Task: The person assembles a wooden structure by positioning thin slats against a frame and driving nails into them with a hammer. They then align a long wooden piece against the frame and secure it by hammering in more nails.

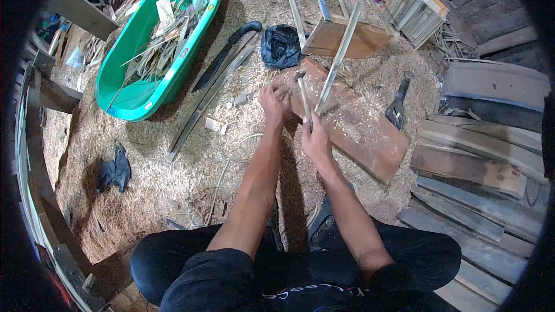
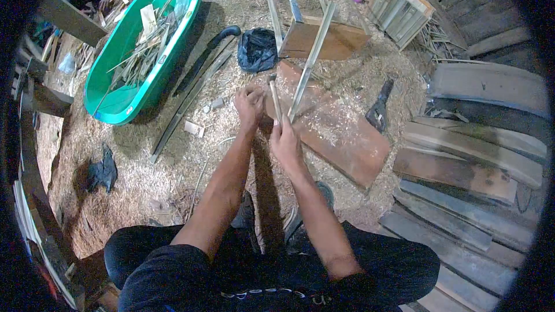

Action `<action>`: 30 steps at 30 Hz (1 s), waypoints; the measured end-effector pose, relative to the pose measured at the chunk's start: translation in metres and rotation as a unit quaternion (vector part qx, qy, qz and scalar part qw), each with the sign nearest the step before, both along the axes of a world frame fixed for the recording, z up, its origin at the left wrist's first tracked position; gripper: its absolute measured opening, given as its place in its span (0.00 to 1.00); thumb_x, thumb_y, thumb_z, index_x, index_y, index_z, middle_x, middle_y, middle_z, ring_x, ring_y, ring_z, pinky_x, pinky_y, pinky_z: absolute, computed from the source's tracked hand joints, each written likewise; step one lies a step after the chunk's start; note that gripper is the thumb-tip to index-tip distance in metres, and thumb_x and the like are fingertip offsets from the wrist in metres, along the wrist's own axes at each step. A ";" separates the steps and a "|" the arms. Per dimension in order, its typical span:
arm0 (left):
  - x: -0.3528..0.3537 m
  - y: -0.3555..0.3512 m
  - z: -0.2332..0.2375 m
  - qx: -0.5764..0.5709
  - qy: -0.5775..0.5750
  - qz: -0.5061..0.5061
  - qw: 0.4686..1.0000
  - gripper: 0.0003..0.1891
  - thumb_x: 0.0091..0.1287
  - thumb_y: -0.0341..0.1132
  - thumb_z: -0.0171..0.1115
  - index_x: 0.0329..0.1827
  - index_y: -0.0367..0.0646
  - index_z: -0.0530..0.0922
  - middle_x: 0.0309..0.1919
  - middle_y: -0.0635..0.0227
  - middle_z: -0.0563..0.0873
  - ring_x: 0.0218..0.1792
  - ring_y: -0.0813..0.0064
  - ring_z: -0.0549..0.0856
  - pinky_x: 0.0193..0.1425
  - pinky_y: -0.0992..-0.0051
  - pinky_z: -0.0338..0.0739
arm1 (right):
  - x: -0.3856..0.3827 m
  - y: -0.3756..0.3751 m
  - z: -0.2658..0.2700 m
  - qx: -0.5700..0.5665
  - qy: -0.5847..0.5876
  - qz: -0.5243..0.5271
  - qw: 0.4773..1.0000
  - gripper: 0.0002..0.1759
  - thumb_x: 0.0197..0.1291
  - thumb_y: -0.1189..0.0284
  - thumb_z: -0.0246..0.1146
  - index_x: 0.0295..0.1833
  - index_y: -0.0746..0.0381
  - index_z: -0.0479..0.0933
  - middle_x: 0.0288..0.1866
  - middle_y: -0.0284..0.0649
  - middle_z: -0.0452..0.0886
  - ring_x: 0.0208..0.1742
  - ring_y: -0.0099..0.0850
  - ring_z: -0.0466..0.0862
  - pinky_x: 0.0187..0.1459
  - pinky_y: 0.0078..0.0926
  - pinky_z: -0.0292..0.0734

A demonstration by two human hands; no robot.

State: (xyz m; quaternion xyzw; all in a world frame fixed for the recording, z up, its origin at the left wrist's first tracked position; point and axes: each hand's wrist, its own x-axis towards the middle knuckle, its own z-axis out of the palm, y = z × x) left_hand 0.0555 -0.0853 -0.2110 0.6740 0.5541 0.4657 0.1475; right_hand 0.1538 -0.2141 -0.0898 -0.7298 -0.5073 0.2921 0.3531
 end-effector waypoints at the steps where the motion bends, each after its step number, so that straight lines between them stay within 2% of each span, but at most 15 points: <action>1: -0.002 -0.001 -0.002 -0.001 0.001 0.000 1.000 0.09 0.48 0.37 0.75 0.34 0.51 0.88 0.43 0.67 0.84 0.48 0.61 0.79 0.54 0.62 0.71 | -0.001 0.002 0.006 0.052 -0.002 0.001 0.999 0.21 0.69 0.68 0.55 0.62 0.70 0.70 0.34 0.65 0.79 0.37 0.56 0.84 0.36 0.47 0.76; 4: -0.002 -0.003 -0.002 0.000 0.012 0.004 1.000 0.09 0.49 0.37 0.74 0.34 0.50 0.88 0.43 0.67 0.84 0.46 0.60 0.79 0.54 0.61 0.71 | 0.001 0.003 0.005 0.047 -0.027 0.005 0.999 0.21 0.69 0.68 0.55 0.60 0.71 0.71 0.33 0.65 0.79 0.36 0.56 0.84 0.35 0.48 0.76; 8: -0.002 -0.003 0.005 -0.008 0.002 0.006 1.000 0.09 0.50 0.37 0.74 0.34 0.51 0.88 0.44 0.68 0.84 0.48 0.61 0.78 0.55 0.61 0.70 | 0.001 -0.001 -0.012 -0.034 -0.051 0.036 0.997 0.23 0.69 0.65 0.53 0.64 0.66 0.69 0.39 0.63 0.81 0.41 0.57 0.83 0.42 0.46 0.78; 11: -0.001 -0.008 0.008 -0.031 0.003 0.018 0.999 0.09 0.50 0.38 0.74 0.34 0.51 0.88 0.45 0.68 0.84 0.49 0.62 0.78 0.56 0.61 0.70 | -0.004 0.002 -0.002 0.011 0.018 0.014 1.000 0.23 0.69 0.65 0.53 0.64 0.65 0.69 0.38 0.64 0.81 0.40 0.57 0.83 0.42 0.49 0.77; 14: 0.000 -0.003 -0.001 -0.027 -0.011 -0.001 1.000 0.09 0.50 0.38 0.74 0.34 0.51 0.88 0.45 0.69 0.84 0.50 0.62 0.77 0.56 0.61 0.69 | 0.001 0.007 -0.002 -0.109 -0.075 0.045 0.990 0.23 0.68 0.65 0.53 0.65 0.64 0.69 0.36 0.63 0.81 0.40 0.57 0.83 0.42 0.48 0.77; 17: 0.000 -0.002 -0.002 -0.016 -0.019 -0.003 1.000 0.09 0.49 0.38 0.74 0.34 0.51 0.88 0.43 0.69 0.84 0.50 0.62 0.78 0.56 0.62 0.69 | -0.003 0.004 0.005 -0.063 -0.018 -0.007 0.998 0.23 0.67 0.66 0.53 0.64 0.65 0.69 0.35 0.63 0.81 0.39 0.57 0.84 0.40 0.48 0.77; 20: -0.001 -0.004 -0.003 -0.007 -0.013 0.010 1.000 0.09 0.49 0.38 0.74 0.33 0.51 0.88 0.41 0.69 0.84 0.48 0.62 0.78 0.54 0.62 0.71 | 0.003 0.004 -0.002 -0.071 -0.066 0.046 0.994 0.23 0.67 0.66 0.53 0.64 0.65 0.69 0.34 0.63 0.81 0.37 0.56 0.84 0.37 0.47 0.77; 26: -0.003 -0.005 0.001 0.021 0.011 0.011 1.000 0.09 0.48 0.37 0.75 0.32 0.49 0.88 0.39 0.68 0.84 0.45 0.63 0.80 0.51 0.62 0.73 | -0.002 0.004 -0.004 -0.002 -0.051 0.016 0.999 0.23 0.67 0.67 0.53 0.65 0.65 0.69 0.30 0.59 0.80 0.32 0.53 0.84 0.35 0.45 0.77; 29: 0.000 -0.002 0.002 0.026 -0.004 0.014 1.000 0.09 0.48 0.37 0.75 0.32 0.49 0.88 0.38 0.68 0.84 0.44 0.63 0.80 0.50 0.62 0.73 | 0.003 0.006 0.001 -0.107 -0.038 0.041 0.993 0.23 0.68 0.68 0.53 0.65 0.65 0.69 0.31 0.59 0.81 0.32 0.53 0.84 0.35 0.45 0.78; 30: 0.000 0.000 0.001 0.024 -0.011 0.014 1.000 0.09 0.48 0.37 0.75 0.32 0.49 0.88 0.38 0.68 0.84 0.44 0.62 0.80 0.50 0.62 0.73 | 0.003 0.008 0.006 -0.090 -0.033 0.036 0.995 0.22 0.68 0.68 0.53 0.65 0.65 0.69 0.32 0.59 0.81 0.33 0.53 0.84 0.35 0.45 0.78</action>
